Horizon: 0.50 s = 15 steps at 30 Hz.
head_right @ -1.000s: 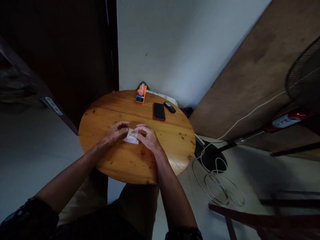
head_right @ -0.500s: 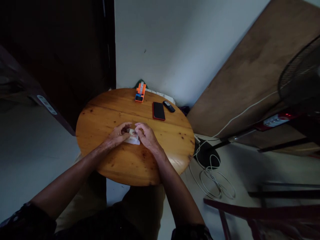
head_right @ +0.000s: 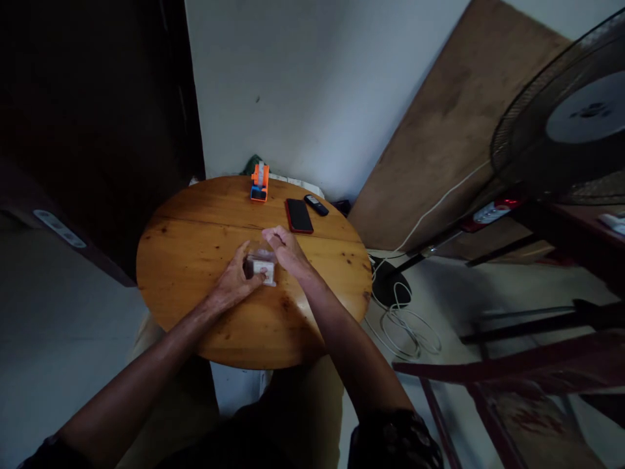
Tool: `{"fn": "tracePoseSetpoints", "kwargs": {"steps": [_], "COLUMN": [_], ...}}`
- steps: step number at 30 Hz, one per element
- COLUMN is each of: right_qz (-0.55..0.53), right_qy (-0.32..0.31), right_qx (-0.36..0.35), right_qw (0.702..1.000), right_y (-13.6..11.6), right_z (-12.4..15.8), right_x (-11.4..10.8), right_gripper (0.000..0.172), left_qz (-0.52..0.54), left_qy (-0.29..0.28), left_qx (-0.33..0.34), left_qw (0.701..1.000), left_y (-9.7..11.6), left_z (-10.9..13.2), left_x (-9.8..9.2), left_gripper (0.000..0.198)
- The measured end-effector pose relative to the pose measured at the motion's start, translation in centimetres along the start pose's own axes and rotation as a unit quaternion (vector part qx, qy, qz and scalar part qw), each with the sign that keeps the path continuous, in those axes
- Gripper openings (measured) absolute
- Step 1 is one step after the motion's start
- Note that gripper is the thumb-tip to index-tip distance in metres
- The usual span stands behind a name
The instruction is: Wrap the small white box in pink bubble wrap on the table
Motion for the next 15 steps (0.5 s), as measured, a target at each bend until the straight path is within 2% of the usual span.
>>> {"fn": "tracePoseSetpoints", "kwargs": {"steps": [5,9,15], "right_qz": [-0.03,-0.012,0.023], "right_qy": [0.068,0.094,0.117], "right_qx": [0.043,0.072,0.072], "right_qw": [0.996,0.993,0.99], "right_y": [-0.7,-1.0,-1.8], "right_z": [-2.4,-4.2,-6.0], "right_x": [-0.7,-1.0,-1.3], "right_gripper": [0.02,0.015,0.01], "left_qz": [-0.026,-0.032,0.033], "left_qy": [-0.011,-0.018,-0.031], "left_qx": [0.045,0.09,0.048], "left_qw": [0.999,0.995,0.998], "left_y": [0.9,1.3,2.2], "left_z": [0.3,0.5,0.6], "left_x": [0.1,0.0,-0.4], "left_gripper": [0.093,0.097,0.098]}}
Point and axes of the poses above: each hand's wrist, its own z-axis away from the middle knuckle, its own x-axis out of the palm, y = z × x, the point moved 4 cm from there along -z, towards the middle knuckle, and after that the axes turned 14 degrees about y, right-handed, at the moved point
